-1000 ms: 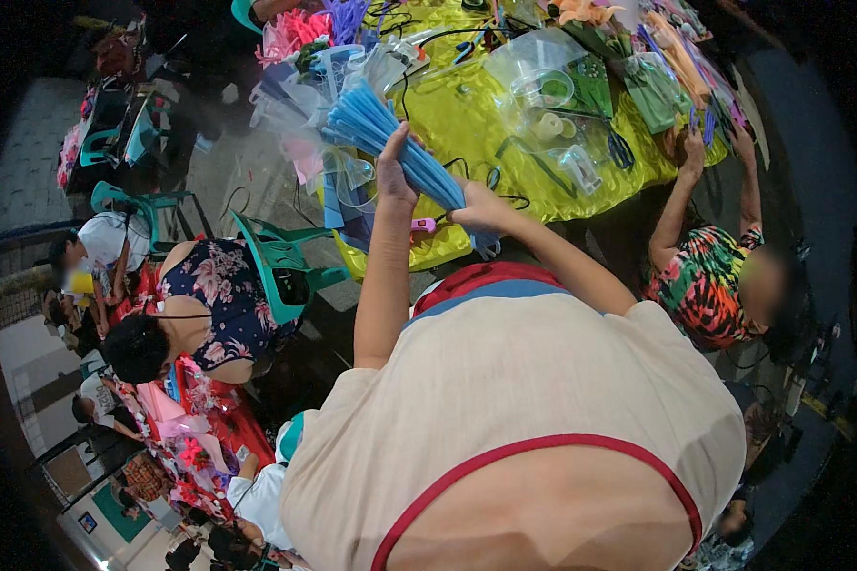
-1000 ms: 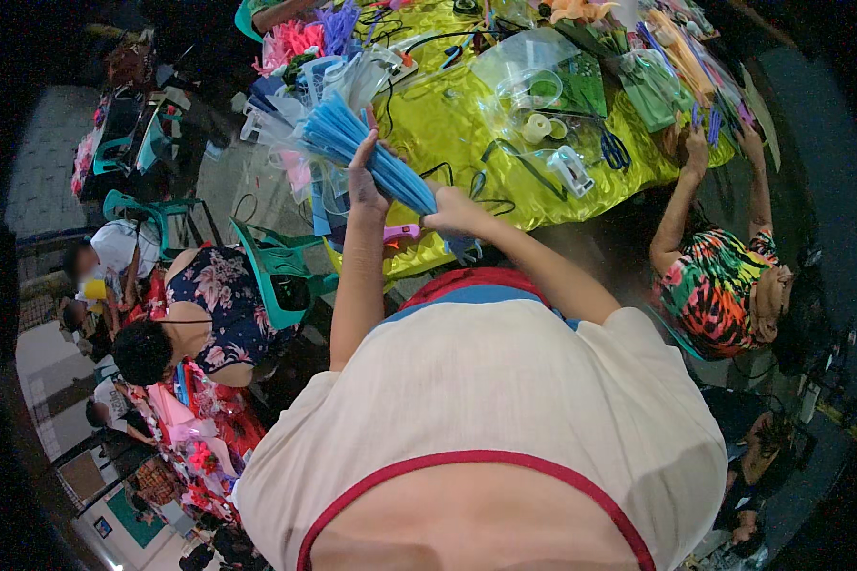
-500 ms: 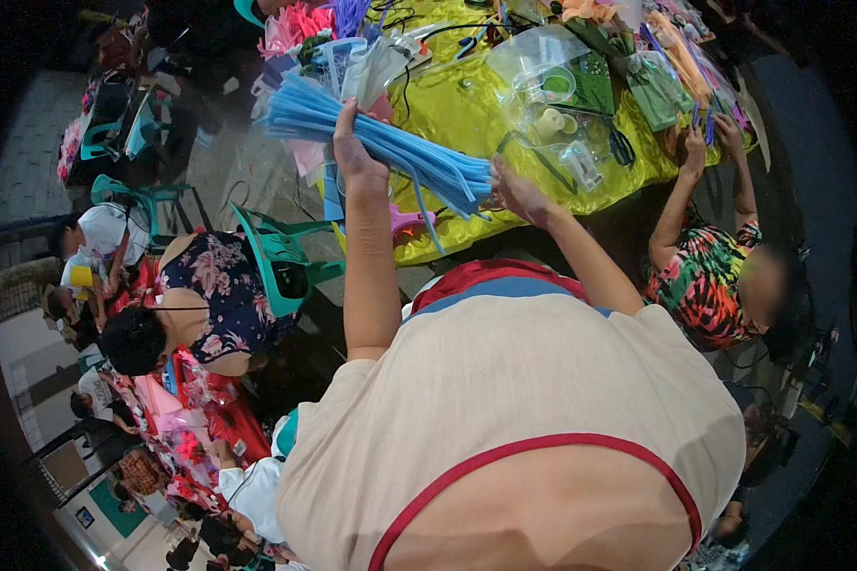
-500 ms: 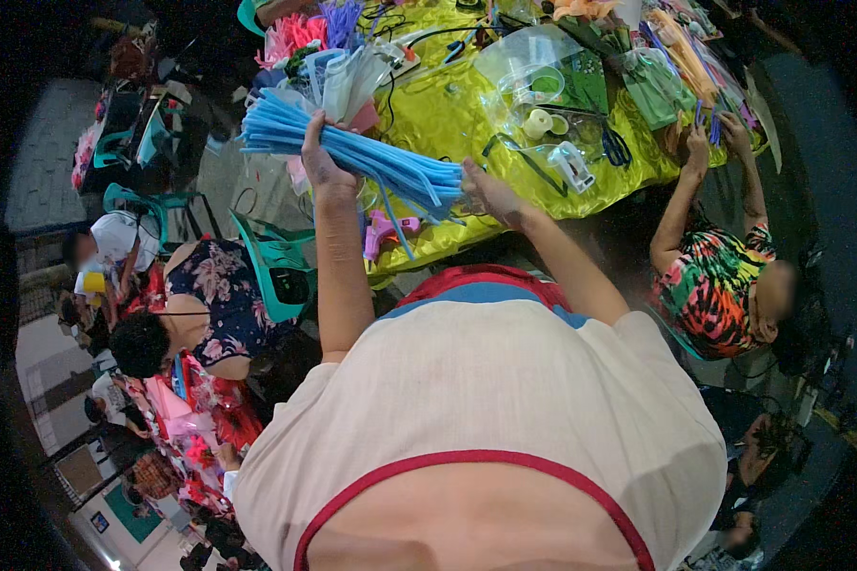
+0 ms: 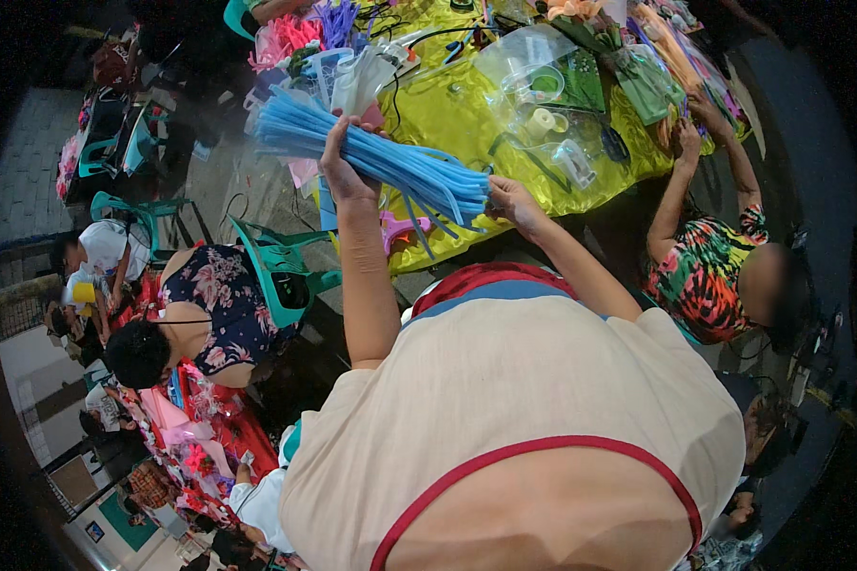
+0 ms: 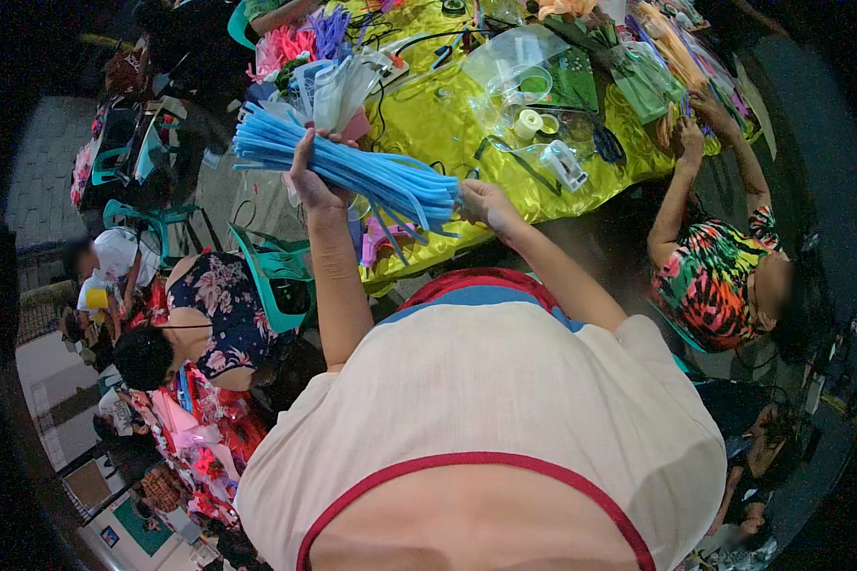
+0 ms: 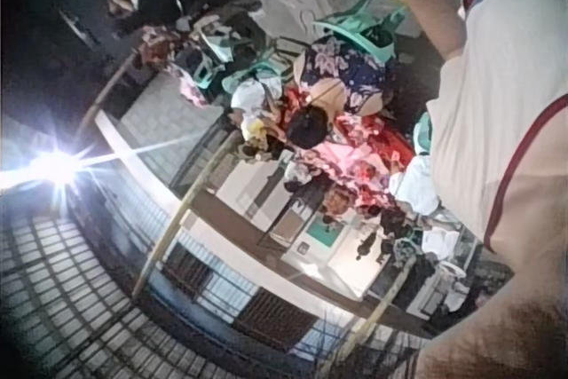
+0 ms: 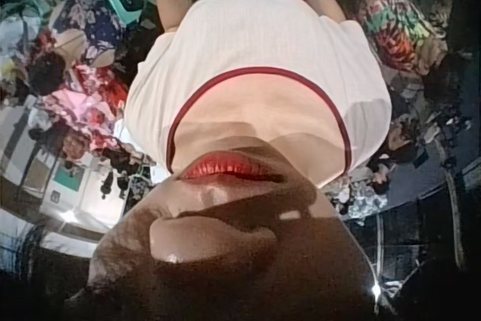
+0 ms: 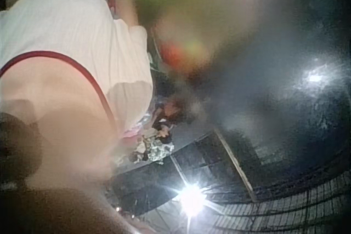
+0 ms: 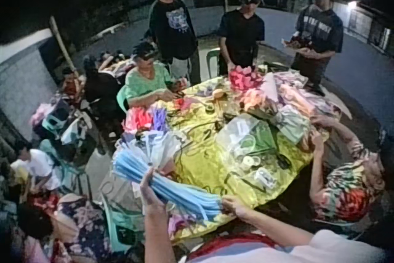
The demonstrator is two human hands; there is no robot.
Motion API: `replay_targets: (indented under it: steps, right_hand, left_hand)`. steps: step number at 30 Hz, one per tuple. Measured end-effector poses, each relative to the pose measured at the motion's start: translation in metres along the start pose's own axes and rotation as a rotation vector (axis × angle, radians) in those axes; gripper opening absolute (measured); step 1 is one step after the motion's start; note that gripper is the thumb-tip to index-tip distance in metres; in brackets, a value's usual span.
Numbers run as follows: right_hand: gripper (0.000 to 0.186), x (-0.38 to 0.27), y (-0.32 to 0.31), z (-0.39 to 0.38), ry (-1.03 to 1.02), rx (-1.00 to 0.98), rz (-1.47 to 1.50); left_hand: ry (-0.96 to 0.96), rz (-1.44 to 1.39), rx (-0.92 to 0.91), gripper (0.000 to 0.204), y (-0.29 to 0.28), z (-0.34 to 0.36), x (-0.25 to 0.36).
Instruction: The person assembles a bouquet of fabric flowers by arranging them within layers of decorative mesh and plastic wrap, securing the base with tape and ribbon.
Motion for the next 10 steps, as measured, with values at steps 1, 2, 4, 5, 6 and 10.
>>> replay_targets:
  steps: [1, 2, 4, 5, 6, 10]
  right_hand:
    - [0.026, 0.001, -0.001, 0.001, -0.002, 0.001, 0.000]
    - [0.025, 0.000, -0.001, 0.003, -0.013, -0.009, 0.004]
    - [0.025, -0.001, -0.002, 0.004, -0.026, -0.021, 0.007]
    - [0.023, -0.006, -0.004, 0.004, -0.066, -0.004, -0.026]
    - [0.022, -0.010, -0.006, 0.004, -0.106, 0.013, -0.060]
    - [0.028, -0.006, -0.010, 0.006, -0.114, -0.162, -0.114]
  left_hand:
    - [-0.006, 0.010, -0.018, 0.029, 0.003, -0.002, -0.003]
    - [-0.006, 0.010, -0.020, 0.029, 0.004, -0.003, -0.007]
    - [-0.031, 0.026, -0.084, 0.039, 0.007, -0.004, -0.016]
    - [-0.032, -0.004, -0.101, 0.040, 0.007, -0.003, -0.017]
    - [-0.030, -0.004, -0.102, 0.040, 0.005, -0.002, -0.016]
    - [-0.076, -0.065, -0.084, 0.036, 0.002, 0.002, -0.017]
Point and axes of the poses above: each hand's wrist, its own z-axis towards the middle knuckle, its own y-axis out of the palm, x = y × z, the point moved 10 cm from there along z, towards the middle knuckle, and after that the axes turned 2 degrees about -x, right-handed, at the moved point
